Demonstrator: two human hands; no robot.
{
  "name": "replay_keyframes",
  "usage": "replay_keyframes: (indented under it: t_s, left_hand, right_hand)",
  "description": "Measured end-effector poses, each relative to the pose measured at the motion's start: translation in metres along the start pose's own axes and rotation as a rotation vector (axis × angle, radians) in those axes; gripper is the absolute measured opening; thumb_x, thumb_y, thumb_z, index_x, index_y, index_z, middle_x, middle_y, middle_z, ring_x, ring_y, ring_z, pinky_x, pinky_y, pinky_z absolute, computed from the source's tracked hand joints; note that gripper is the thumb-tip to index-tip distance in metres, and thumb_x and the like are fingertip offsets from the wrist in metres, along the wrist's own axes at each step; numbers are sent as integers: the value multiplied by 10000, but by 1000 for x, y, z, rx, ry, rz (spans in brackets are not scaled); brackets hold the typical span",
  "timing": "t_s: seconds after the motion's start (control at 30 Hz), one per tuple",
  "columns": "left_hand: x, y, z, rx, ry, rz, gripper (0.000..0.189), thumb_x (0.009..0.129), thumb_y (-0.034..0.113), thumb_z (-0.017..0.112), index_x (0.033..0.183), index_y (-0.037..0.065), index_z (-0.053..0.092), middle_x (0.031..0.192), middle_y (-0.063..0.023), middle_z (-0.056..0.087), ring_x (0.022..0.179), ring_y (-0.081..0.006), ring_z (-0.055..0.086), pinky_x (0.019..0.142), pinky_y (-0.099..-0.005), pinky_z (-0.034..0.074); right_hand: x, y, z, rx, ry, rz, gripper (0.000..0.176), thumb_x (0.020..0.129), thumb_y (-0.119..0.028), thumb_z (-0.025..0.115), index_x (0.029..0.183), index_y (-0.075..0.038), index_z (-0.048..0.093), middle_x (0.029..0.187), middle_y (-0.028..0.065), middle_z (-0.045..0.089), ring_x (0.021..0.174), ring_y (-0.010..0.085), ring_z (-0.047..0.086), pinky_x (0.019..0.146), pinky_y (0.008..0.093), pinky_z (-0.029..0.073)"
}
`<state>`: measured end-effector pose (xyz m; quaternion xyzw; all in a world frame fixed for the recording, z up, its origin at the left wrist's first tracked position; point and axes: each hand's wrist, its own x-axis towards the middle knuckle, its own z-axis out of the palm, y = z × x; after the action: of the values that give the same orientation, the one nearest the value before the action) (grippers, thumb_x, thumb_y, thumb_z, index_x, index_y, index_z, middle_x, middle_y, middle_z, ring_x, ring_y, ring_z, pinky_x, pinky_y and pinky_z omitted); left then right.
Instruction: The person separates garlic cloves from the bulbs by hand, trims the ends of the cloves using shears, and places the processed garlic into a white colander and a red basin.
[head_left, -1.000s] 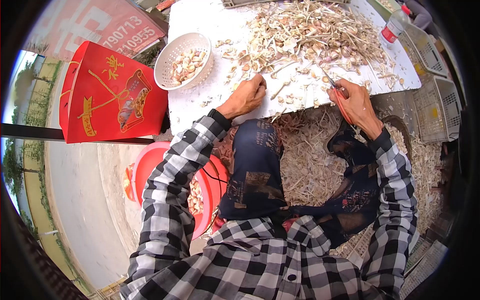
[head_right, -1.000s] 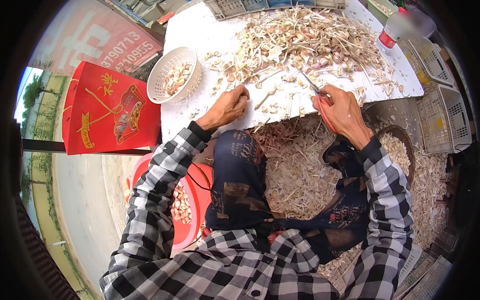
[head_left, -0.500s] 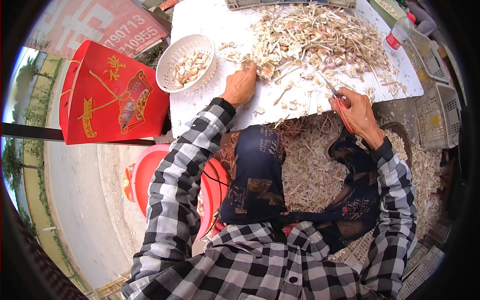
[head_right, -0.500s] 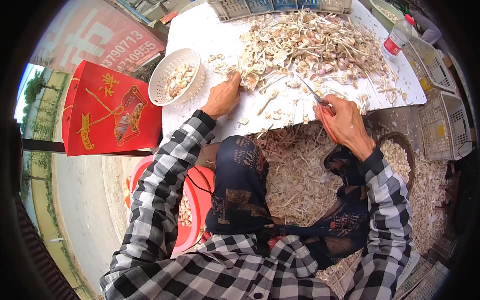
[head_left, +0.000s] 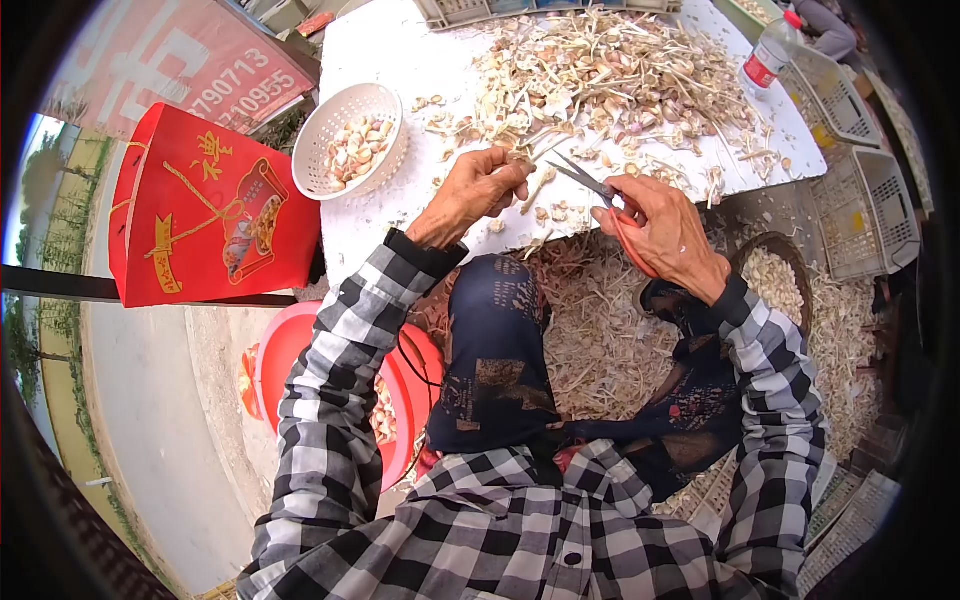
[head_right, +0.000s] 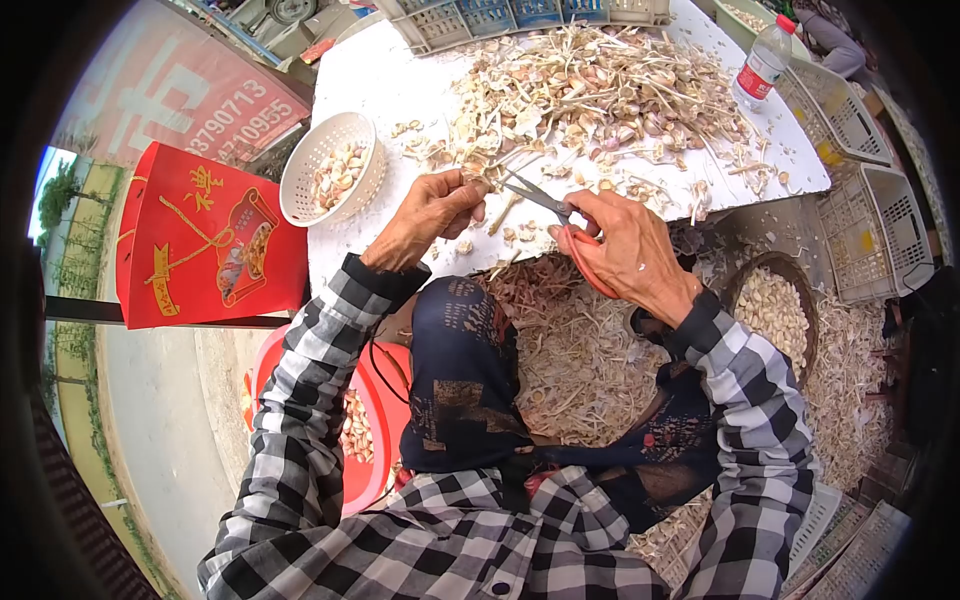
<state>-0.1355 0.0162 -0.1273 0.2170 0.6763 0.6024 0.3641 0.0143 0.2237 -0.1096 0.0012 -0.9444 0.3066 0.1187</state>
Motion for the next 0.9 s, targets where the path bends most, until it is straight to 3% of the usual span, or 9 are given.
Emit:
replay_keyframes:
  t_s: [0.17, 0.27, 0.33, 0.43, 0.5, 0.73, 0.8, 0.83, 0.9]
  left_hand:
    - [3, 10, 16, 28, -158, -74, 163, 919, 193, 567, 835, 56, 591, 646, 28, 541, 459, -18, 350, 403, -189, 263]
    - [0, 11, 23, -29, -209, -100, 170, 912, 182, 563, 817, 44, 592, 627, 21, 541, 440, -25, 348, 387, -194, 254]
    - [-4, 10, 20, -102, -269, -127, 175, 906, 174, 562, 805, 35, 591, 603, 14, 536, 430, -31, 353, 373, -203, 243]
    - [-11, 2, 17, 8, -325, -110, 170, 924, 196, 563, 855, 45, 598, 638, 25, 536, 436, -19, 330, 384, -188, 239]
    - [-13, -11, 10, -31, -356, -115, 163, 920, 195, 565, 886, 38, 597, 640, 12, 546, 431, -23, 336, 380, -191, 243]
    - [35, -38, -45, -126, 131, -165, 236, 929, 264, 540, 922, 32, 579, 723, -50, 590, 485, -41, 404, 405, -206, 291]
    - [53, -49, -50, 464, 362, 54, 252, 939, 266, 506, 938, 22, 569, 751, -96, 621, 537, -130, 512, 469, -275, 381]
    - [59, -54, -48, 461, 360, 54, 252, 939, 266, 506, 938, 22, 569, 751, -96, 621, 537, -130, 512, 469, -275, 381]
    - [65, -57, -36, 865, 383, 355, 216, 937, 231, 479, 913, 27, 545, 738, -147, 623, 631, -267, 592, 552, -364, 435]
  right_hand:
    - [-2, -3, 4, -43, -18, 18, 274, 801, -296, 655, 968, -79, 640, 740, 124, 598, 638, 305, 580, 563, 399, 435]
    - [-2, -4, 2, -64, -86, -1, 275, 802, -288, 657, 957, -62, 639, 628, 105, 553, 551, 249, 570, 525, 374, 426]
    - [-5, -7, 1, 155, -267, 168, 284, 827, -303, 654, 890, -27, 637, 513, 48, 491, 457, 145, 530, 450, 320, 394]
    - [-9, -20, -4, 603, -313, 511, 325, 854, -338, 640, 812, -16, 628, 474, -11, 446, 399, 58, 467, 378, 244, 345]
    - [-3, -12, -16, 794, -303, 586, 342, 877, -348, 613, 763, -27, 596, 493, -27, 458, 362, 41, 441, 326, 190, 349]
    - [-2, -5, -10, 583, -177, 481, 378, 886, -385, 598, 812, -15, 583, 508, -31, 429, 373, 53, 438, 327, 209, 373]
    - [-3, -5, -7, 551, -190, 474, 377, 888, -376, 602, 843, -2, 594, 506, -36, 430, 383, 55, 420, 345, 222, 356]
    - [-3, -6, -7, 548, -190, 477, 377, 888, -376, 602, 843, -2, 594, 506, -36, 430, 383, 55, 420, 345, 222, 356]
    - [-4, -9, -6, 511, -190, 441, 372, 890, -366, 605, 864, 6, 607, 501, -30, 452, 398, 49, 399, 370, 234, 314]
